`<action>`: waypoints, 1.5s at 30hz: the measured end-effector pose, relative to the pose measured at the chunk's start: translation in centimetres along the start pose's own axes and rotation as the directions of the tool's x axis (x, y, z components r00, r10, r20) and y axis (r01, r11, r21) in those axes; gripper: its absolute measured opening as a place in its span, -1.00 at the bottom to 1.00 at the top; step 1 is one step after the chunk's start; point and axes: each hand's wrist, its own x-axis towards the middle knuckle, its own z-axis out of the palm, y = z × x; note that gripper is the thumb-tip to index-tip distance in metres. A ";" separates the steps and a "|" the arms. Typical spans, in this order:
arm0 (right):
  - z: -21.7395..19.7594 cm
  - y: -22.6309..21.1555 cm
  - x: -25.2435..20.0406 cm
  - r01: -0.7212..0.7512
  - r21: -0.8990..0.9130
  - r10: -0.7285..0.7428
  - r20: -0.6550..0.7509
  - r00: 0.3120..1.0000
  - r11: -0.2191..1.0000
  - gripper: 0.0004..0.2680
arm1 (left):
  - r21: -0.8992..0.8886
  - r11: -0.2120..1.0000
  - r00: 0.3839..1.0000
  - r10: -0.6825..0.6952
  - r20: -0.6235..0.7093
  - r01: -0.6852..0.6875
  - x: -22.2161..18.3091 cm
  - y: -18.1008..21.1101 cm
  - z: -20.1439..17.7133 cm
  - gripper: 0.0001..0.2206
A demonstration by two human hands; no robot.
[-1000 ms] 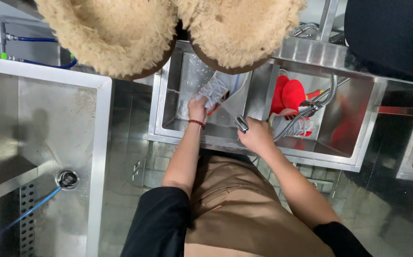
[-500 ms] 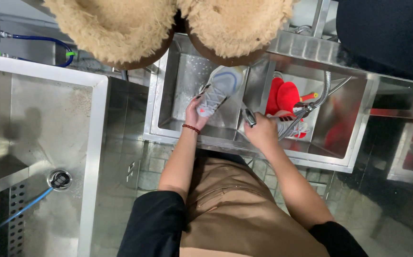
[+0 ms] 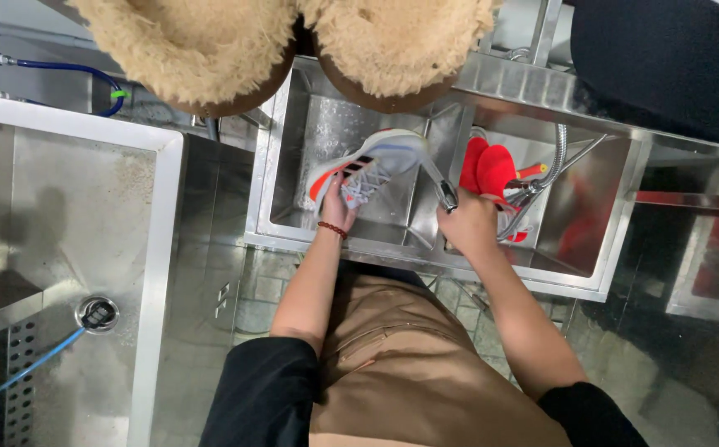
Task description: The recorder is washing a pair of sneakers using a specialized shoe-washing machine and a hand-held spray gun.
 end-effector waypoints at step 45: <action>-1.2 -6.8 3.4 0.110 0.054 -0.123 0.447 0.886 0.992 -0.85 | 0.886 -0.298 0.935 -0.112 0.337 -0.355 -3.3 1.6 6.3 -0.67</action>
